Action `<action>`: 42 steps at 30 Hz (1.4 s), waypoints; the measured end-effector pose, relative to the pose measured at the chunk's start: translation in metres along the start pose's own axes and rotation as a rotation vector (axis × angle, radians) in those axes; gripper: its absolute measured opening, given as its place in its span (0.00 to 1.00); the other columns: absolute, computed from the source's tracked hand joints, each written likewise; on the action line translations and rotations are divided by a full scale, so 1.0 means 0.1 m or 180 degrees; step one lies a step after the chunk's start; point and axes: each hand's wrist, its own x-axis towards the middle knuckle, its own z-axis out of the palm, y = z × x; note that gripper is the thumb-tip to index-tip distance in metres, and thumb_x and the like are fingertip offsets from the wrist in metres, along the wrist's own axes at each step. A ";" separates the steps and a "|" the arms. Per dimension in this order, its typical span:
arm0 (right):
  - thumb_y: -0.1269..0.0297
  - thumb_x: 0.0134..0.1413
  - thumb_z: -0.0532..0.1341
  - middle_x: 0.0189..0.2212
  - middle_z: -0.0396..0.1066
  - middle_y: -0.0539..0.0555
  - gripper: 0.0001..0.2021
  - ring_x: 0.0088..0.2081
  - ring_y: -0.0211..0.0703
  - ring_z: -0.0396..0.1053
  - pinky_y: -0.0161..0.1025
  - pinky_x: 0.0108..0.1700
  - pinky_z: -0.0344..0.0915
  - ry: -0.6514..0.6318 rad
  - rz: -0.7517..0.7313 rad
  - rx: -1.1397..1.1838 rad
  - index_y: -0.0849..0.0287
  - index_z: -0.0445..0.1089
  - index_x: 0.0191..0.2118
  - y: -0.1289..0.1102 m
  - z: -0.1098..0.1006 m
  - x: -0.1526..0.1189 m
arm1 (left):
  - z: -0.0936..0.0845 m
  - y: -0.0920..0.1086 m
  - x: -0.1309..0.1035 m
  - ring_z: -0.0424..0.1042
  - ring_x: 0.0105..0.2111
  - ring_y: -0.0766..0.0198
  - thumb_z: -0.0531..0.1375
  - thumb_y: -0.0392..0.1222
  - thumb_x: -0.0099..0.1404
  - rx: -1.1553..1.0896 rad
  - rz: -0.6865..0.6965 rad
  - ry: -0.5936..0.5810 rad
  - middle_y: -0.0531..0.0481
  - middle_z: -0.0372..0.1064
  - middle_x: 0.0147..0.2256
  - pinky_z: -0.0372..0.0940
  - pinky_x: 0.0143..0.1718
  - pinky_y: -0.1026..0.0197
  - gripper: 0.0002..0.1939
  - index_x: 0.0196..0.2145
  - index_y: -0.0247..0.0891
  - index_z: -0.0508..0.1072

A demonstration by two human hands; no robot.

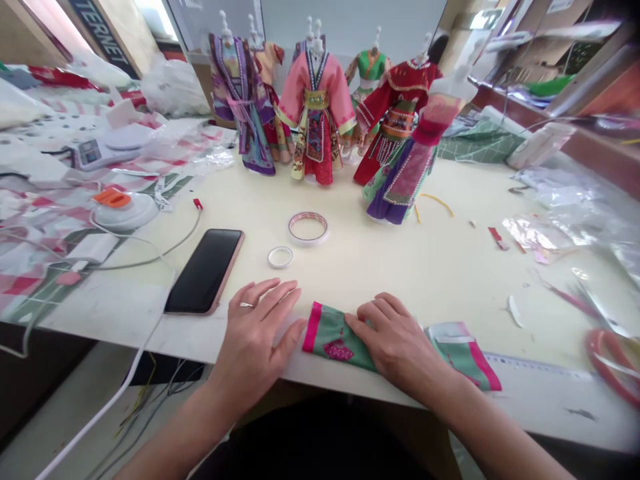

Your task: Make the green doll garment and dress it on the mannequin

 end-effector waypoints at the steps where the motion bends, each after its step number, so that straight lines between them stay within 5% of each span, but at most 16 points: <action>1: 0.77 0.56 0.51 0.31 0.63 0.56 0.13 0.33 0.43 0.56 0.44 0.43 0.57 0.0000 0.0021 0.0013 0.63 0.68 0.44 0.00 0.00 0.00 | 0.00 0.01 -0.01 0.60 0.53 0.51 0.56 0.39 0.63 0.0001 0.0100 -0.0107 0.42 0.67 0.51 0.54 0.54 0.45 0.19 0.51 0.32 0.66; 6: 0.74 0.57 0.52 0.32 0.62 0.56 0.11 0.35 0.45 0.56 0.44 0.44 0.56 -0.0077 0.0091 -0.0001 0.62 0.67 0.44 -0.02 0.00 -0.01 | 0.13 0.21 -0.08 0.56 0.58 0.52 0.53 0.42 0.65 -0.0005 0.0578 -0.0767 0.43 0.62 0.56 0.47 0.58 0.44 0.22 0.55 0.31 0.62; 11: 0.72 0.59 0.51 0.33 0.63 0.56 0.11 0.35 0.44 0.56 0.43 0.44 0.56 -0.0152 0.0229 0.0070 0.62 0.65 0.45 -0.05 -0.06 -0.01 | 0.23 0.21 -0.13 0.59 0.56 0.53 0.53 0.44 0.65 0.0208 0.0749 -0.0761 0.41 0.62 0.55 0.46 0.58 0.43 0.23 0.55 0.32 0.61; 18: 0.55 0.58 0.54 0.35 0.65 0.56 0.16 0.39 0.46 0.59 0.47 0.47 0.57 0.0012 0.0513 0.0282 0.59 0.65 0.47 -0.06 -0.20 -0.05 | 0.27 0.15 -0.12 0.62 0.54 0.51 0.55 0.44 0.63 0.0268 0.0838 -0.0597 0.39 0.64 0.53 0.48 0.57 0.44 0.25 0.56 0.33 0.60; 26: 0.72 0.55 0.56 0.38 0.68 0.58 0.13 0.41 0.47 0.64 0.48 0.46 0.61 0.1353 0.1400 0.0242 0.63 0.66 0.47 0.20 -0.36 -0.97 | 0.20 0.10 -0.08 0.61 0.54 0.50 0.56 0.42 0.63 0.0139 0.0765 -0.0382 0.39 0.61 0.55 0.53 0.55 0.44 0.23 0.55 0.36 0.61; 34: 0.73 0.53 0.56 0.37 0.70 0.57 0.12 0.39 0.45 0.66 0.51 0.48 0.61 0.1194 0.1225 0.0096 0.61 0.68 0.44 0.22 -0.35 -1.16 | 0.24 0.41 -0.03 0.61 0.52 0.52 0.58 0.38 0.61 -0.0232 0.1071 -0.0480 0.40 0.65 0.51 0.56 0.53 0.47 0.15 0.47 0.35 0.69; 42: 0.73 0.55 0.56 0.37 0.69 0.58 0.10 0.40 0.46 0.65 0.51 0.48 0.61 0.0896 0.1256 0.0078 0.62 0.69 0.42 0.23 -0.25 -1.38 | 0.26 0.34 -0.10 0.61 0.52 0.50 0.58 0.39 0.62 0.0070 0.1114 -0.0573 0.39 0.63 0.52 0.58 0.52 0.47 0.16 0.48 0.35 0.68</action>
